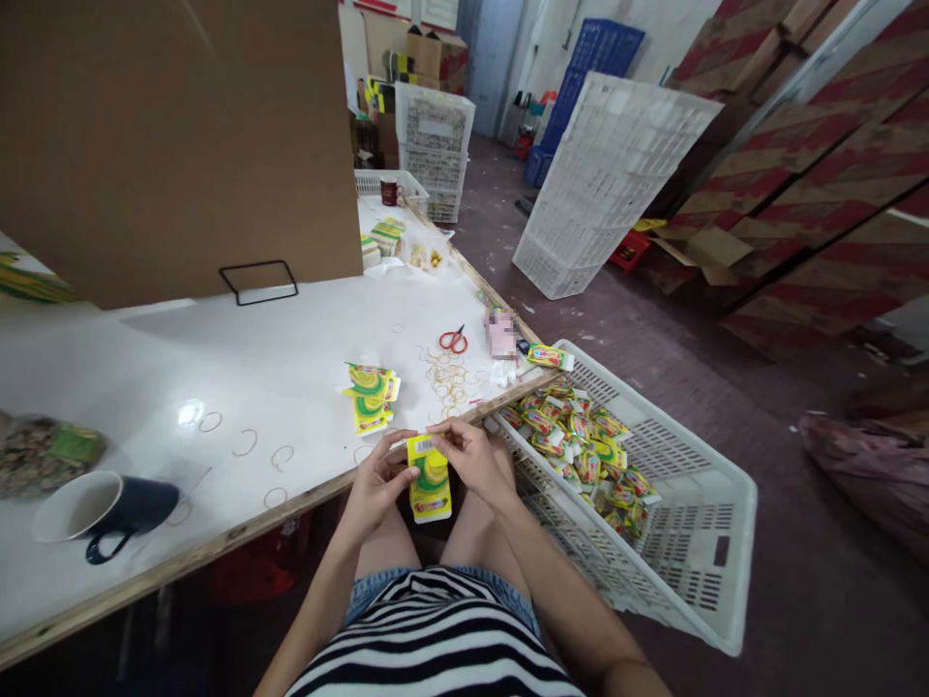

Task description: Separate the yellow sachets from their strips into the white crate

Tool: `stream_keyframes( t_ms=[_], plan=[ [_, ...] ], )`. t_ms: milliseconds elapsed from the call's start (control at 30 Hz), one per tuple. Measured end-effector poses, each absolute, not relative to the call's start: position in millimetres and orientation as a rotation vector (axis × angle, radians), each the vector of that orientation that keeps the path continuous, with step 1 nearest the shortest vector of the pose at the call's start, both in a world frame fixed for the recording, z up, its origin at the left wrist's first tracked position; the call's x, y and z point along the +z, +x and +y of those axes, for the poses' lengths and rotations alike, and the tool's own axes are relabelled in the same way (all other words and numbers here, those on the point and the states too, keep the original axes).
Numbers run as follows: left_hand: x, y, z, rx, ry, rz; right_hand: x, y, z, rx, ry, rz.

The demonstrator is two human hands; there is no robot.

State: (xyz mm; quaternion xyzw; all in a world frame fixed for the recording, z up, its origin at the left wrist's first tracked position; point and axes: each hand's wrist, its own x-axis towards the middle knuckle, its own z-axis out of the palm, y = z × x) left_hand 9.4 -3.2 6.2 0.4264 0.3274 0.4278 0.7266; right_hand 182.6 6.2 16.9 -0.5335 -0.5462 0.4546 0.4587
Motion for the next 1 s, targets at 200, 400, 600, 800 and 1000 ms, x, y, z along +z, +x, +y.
stream_keyframes(
  t_ms=[200, 400, 600, 800, 1000],
  plan=[
    [1, 30, -3, 1.066, 1.028, 0.822, 11, 187, -2, 1.116, -1.301, -1.313],
    [-21, 33, 32, 1.157, 1.263, 1.194, 21, 220, -4, 0.569, -1.510, -1.423],
    [-62, -29, 107, 1.313, 0.930, 1.878, 35, 284, 0, -0.201, -1.691, -1.338],
    [-71, -48, 137, 1.234, 0.905, 1.967, 14, 244, 0, 0.207, -1.644, -1.358],
    [-71, -48, 127, 1.237, 0.969, 1.973, 3, 198, 32, 0.413, -1.632, -1.655]
  ],
)
